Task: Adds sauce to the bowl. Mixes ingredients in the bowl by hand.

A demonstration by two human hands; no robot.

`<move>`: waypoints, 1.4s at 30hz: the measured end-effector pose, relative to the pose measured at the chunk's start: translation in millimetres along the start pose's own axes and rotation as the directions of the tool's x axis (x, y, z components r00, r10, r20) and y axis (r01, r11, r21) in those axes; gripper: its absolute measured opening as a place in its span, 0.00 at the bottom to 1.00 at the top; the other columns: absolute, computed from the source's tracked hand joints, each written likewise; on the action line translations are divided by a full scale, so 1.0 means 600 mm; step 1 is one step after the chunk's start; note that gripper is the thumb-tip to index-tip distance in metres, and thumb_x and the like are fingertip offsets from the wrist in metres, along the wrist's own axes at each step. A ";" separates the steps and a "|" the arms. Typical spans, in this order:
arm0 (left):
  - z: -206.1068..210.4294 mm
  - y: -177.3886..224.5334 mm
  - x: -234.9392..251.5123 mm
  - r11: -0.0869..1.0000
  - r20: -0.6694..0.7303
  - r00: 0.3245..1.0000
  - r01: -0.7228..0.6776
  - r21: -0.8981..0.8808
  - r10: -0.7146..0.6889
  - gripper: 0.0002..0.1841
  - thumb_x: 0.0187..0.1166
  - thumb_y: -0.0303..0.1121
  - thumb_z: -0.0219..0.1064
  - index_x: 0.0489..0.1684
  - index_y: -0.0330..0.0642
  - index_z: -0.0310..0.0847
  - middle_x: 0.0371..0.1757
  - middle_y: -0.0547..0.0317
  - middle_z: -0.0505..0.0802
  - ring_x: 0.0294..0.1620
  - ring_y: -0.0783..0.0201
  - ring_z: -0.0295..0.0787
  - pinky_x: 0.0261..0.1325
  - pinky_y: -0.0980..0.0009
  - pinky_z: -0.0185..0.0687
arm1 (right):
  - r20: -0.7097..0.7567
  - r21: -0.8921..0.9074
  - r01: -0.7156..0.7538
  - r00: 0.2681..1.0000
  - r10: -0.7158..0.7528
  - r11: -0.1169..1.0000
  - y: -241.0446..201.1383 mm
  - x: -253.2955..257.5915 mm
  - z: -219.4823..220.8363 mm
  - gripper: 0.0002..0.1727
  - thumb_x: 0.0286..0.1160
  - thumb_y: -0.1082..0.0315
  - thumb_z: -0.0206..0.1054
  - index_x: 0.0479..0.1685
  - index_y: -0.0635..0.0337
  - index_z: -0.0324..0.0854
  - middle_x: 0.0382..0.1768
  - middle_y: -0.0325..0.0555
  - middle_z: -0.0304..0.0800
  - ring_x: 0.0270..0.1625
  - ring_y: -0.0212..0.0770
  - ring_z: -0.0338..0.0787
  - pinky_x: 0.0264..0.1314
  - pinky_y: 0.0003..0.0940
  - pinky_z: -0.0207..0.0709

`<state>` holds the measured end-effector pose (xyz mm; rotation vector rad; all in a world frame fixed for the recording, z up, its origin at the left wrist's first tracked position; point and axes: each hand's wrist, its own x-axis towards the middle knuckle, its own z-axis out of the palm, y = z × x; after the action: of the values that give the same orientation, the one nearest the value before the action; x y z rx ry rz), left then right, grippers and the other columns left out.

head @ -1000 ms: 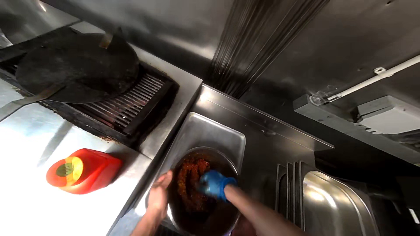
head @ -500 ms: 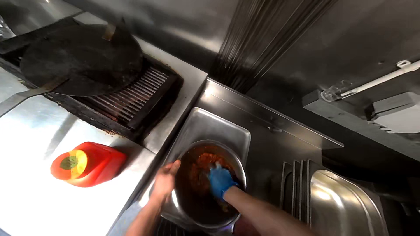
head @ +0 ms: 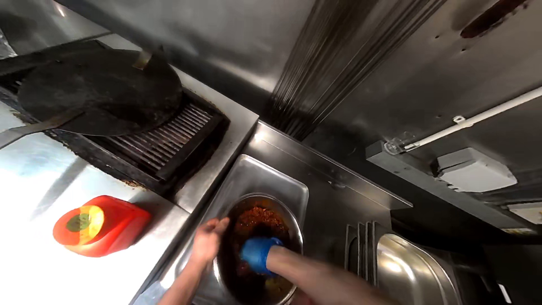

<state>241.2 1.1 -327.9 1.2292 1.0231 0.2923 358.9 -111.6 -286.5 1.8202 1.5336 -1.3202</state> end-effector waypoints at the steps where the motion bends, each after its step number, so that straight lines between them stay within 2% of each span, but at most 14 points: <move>1: -0.005 0.004 0.003 1.000 0.066 0.998 -0.008 0.027 0.006 0.20 0.78 0.34 0.71 0.13 0.48 0.69 0.16 0.67 0.74 0.20 0.70 0.70 0.28 0.69 0.68 | -0.027 -0.094 0.083 0.996 -0.086 0.992 0.009 -0.008 -0.016 0.09 0.79 0.74 0.63 0.50 0.67 0.87 0.53 0.66 0.90 0.59 0.70 0.88 0.56 0.73 0.78; 4: -0.013 0.017 0.004 0.997 0.189 0.982 -0.035 0.063 0.023 0.15 0.72 0.30 0.74 0.16 0.46 0.75 0.20 0.67 0.81 0.24 0.70 0.77 0.32 0.69 0.75 | -0.186 -0.288 0.278 0.922 -0.338 0.916 0.052 -0.009 -0.067 0.12 0.83 0.76 0.58 0.50 0.71 0.87 0.53 0.65 0.90 0.61 0.67 0.88 0.62 0.66 0.79; 7: -0.009 0.026 -0.003 0.993 0.214 0.973 -0.101 0.053 0.088 0.10 0.63 0.21 0.70 0.15 0.45 0.80 0.38 0.64 0.95 0.38 0.73 0.89 0.43 0.70 0.84 | -0.234 -0.281 0.300 0.900 -0.368 0.912 0.134 0.023 -0.070 0.21 0.81 0.73 0.61 0.73 0.64 0.80 0.68 0.65 0.84 0.73 0.67 0.81 0.77 0.62 0.71; 10: -0.006 0.034 -0.022 0.986 0.073 0.984 -0.155 -0.063 0.159 0.12 0.56 0.13 0.65 0.12 0.41 0.80 0.55 0.57 0.98 0.55 0.69 0.94 0.58 0.67 0.90 | -0.570 0.280 0.033 0.810 0.139 0.960 0.169 0.028 0.055 0.28 0.84 0.62 0.60 0.83 0.55 0.75 0.79 0.58 0.78 0.84 0.56 0.74 0.90 0.50 0.62; 13: 0.019 0.036 -0.046 0.977 -0.133 0.990 -0.078 -0.198 0.052 0.13 0.54 0.11 0.66 0.09 0.39 0.75 0.52 0.55 0.98 0.52 0.66 0.95 0.55 0.66 0.91 | -0.420 0.902 0.145 0.519 0.745 0.407 0.072 0.036 0.124 0.23 0.86 0.70 0.61 0.77 0.68 0.76 0.73 0.64 0.82 0.78 0.55 0.80 0.84 0.47 0.68; 15: 0.034 0.029 -0.053 0.958 -0.213 0.973 0.019 -0.287 -0.083 0.14 0.58 0.12 0.70 0.10 0.39 0.76 0.33 0.54 0.95 0.32 0.65 0.89 0.36 0.66 0.86 | -0.260 0.961 0.224 0.545 0.797 0.160 0.004 0.016 0.110 0.27 0.90 0.70 0.56 0.84 0.72 0.64 0.80 0.67 0.73 0.84 0.54 0.72 0.89 0.43 0.61; 18: 0.029 0.015 -0.052 0.932 -0.174 0.965 0.129 -0.338 -0.197 0.12 0.75 0.24 0.74 0.20 0.36 0.81 0.24 0.53 0.89 0.26 0.62 0.86 0.33 0.65 0.86 | -0.510 0.836 0.271 0.706 0.492 0.478 -0.036 0.027 0.128 0.41 0.76 0.67 0.68 0.88 0.75 0.56 0.87 0.72 0.61 0.90 0.60 0.61 0.94 0.45 0.54; 21: 0.024 0.011 -0.052 0.930 -0.161 0.965 0.142 -0.339 -0.205 0.13 0.79 0.29 0.72 0.22 0.35 0.81 0.23 0.52 0.89 0.24 0.62 0.86 0.31 0.64 0.86 | -0.365 0.397 -0.074 0.902 0.231 0.915 -0.041 0.039 0.095 0.38 0.79 0.52 0.66 0.88 0.58 0.66 0.85 0.69 0.64 0.85 0.69 0.67 0.81 0.64 0.68; 28: -0.008 -0.028 -0.045 0.959 -0.220 0.962 0.102 -0.265 -0.163 0.19 0.77 0.30 0.74 0.14 0.41 0.74 0.19 0.59 0.82 0.22 0.65 0.78 0.29 0.68 0.77 | -0.171 0.107 -0.184 0.965 0.201 0.977 0.024 0.070 0.052 0.14 0.81 0.69 0.59 0.53 0.68 0.86 0.57 0.67 0.89 0.61 0.70 0.88 0.56 0.73 0.78; 32: -0.023 -0.042 -0.044 0.962 -0.165 0.981 0.052 -0.269 -0.099 0.21 0.81 0.34 0.71 0.14 0.44 0.71 0.18 0.62 0.78 0.20 0.67 0.74 0.27 0.70 0.74 | -0.152 0.205 -0.281 0.937 0.314 0.938 0.022 0.018 0.034 0.17 0.85 0.62 0.58 0.59 0.65 0.84 0.61 0.65 0.88 0.66 0.67 0.87 0.60 0.69 0.80; 35: -0.028 -0.053 -0.046 0.960 -0.129 0.990 0.027 -0.279 -0.065 0.18 0.88 0.37 0.63 0.20 0.45 0.73 0.22 0.63 0.80 0.26 0.67 0.78 0.34 0.68 0.78 | -0.258 0.373 -0.310 0.871 0.418 0.875 0.057 -0.020 0.009 0.23 0.79 0.66 0.64 0.70 0.68 0.79 0.71 0.65 0.81 0.76 0.62 0.80 0.77 0.59 0.73; 37: -0.022 -0.052 -0.046 0.962 -0.119 0.991 0.031 -0.271 -0.065 0.18 0.90 0.38 0.59 0.23 0.44 0.77 0.25 0.61 0.84 0.30 0.67 0.82 0.39 0.66 0.82 | -0.335 0.500 -0.250 0.827 0.451 0.829 0.085 -0.004 -0.004 0.35 0.84 0.52 0.64 0.83 0.66 0.70 0.81 0.65 0.73 0.85 0.58 0.71 0.89 0.50 0.61; 40: -0.003 -0.043 -0.044 0.970 -0.136 0.990 0.008 -0.241 -0.042 0.20 0.89 0.36 0.61 0.19 0.43 0.77 0.22 0.62 0.84 0.26 0.68 0.80 0.35 0.68 0.80 | -0.364 0.513 -0.201 0.830 0.424 0.834 0.036 0.058 0.014 0.45 0.75 0.38 0.66 0.92 0.47 0.62 0.88 0.61 0.64 0.88 0.63 0.65 0.86 0.62 0.63; 42: 0.001 -0.032 -0.040 0.970 -0.191 0.981 -0.021 -0.241 -0.027 0.21 0.86 0.34 0.66 0.15 0.41 0.75 0.19 0.61 0.82 0.21 0.67 0.78 0.30 0.68 0.79 | -0.324 0.362 -0.188 0.893 0.312 0.913 -0.026 0.070 0.051 0.39 0.76 0.48 0.67 0.89 0.47 0.66 0.88 0.63 0.62 0.87 0.69 0.64 0.80 0.70 0.66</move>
<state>222.4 -22.7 -333.1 0.9907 1.1198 0.5274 330.4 -109.5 -332.3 2.5082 1.2364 -1.1963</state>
